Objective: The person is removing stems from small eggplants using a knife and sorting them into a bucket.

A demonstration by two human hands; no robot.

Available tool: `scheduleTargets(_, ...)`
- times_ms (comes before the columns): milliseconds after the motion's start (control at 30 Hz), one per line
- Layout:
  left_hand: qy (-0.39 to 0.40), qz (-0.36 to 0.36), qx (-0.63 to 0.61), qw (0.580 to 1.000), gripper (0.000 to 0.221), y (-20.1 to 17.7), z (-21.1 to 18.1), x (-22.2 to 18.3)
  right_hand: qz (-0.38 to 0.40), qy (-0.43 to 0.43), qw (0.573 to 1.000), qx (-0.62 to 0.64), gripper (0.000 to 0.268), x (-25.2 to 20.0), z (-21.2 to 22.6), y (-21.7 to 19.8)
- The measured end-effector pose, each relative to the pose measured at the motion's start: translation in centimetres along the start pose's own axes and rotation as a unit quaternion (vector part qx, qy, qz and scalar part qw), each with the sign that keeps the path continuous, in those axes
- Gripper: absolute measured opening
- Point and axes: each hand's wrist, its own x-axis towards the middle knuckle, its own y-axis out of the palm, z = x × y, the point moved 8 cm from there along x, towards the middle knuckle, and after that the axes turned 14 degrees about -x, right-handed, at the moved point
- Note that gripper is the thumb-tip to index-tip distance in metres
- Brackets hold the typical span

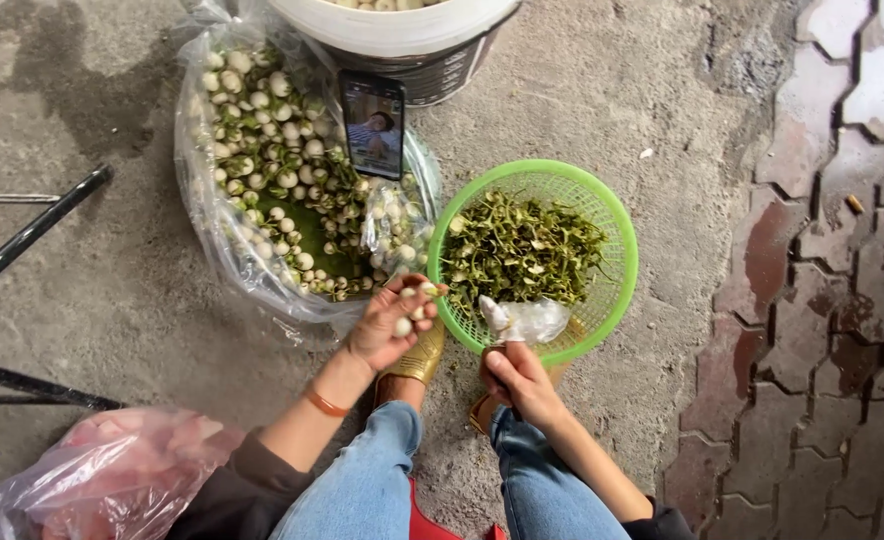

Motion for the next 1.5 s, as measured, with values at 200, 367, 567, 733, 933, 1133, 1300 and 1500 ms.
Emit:
scheduleTargets(200, -0.033, -0.006, -0.017, 0.999, 0.034, 0.3, 6.7, -0.1, -0.005, -0.048, 0.993, -0.111, 0.035, 0.0, 5.3, 1.4)
scheduleTargets(367, -0.02, -0.012, 0.027, 0.999, 0.035, 4.1, 6.6, -1.5, -0.029, -0.093, 0.981, -0.17, 0.034, 0.5, 6.9, 0.0)
scheduleTargets(567, -0.02, -0.023, 0.062, 0.998, 0.034, -0.8, 8.8, -0.2, -0.117, -0.195, 0.947, -0.226, 0.015, -0.5, 6.5, -1.7)
scheduleTargets(733, -0.013, -0.019, 0.099, 0.995, 0.033, 3.3, 7.8, -1.2, -0.122, -0.181, 0.962, -0.166, 0.01, -0.8, 5.5, -2.0)
scheduleTargets(933, -0.026, -0.009, 0.095, 0.995, 0.029, 5.1, 7.8, -1.6, -0.058, -0.107, 0.986, 0.112, 0.031, -0.1, -1.3, -2.2)
scheduleTargets(1133, -0.046, -0.017, 0.033, 0.998, 0.027, 4.2, 8.4, -1.7, -0.01, -0.002, 0.937, 0.348, 0.015, -0.2, 1.7, -0.9)
scheduleTargets(1300, -0.088, -0.001, -0.019, 0.996, 0.021, 5.4, 7.1, -1.7, -0.056, 0.028, 0.959, 0.278, 0.016, 0.0, 1.0, -1.7)
scheduleTargets(1500, -0.053, 0.039, -0.023, 0.998, 0.01, 2.4, 2.1, -0.9, -0.067, 0.078, 0.965, 0.241, 0.022, -0.2, 0.1, -1.8)
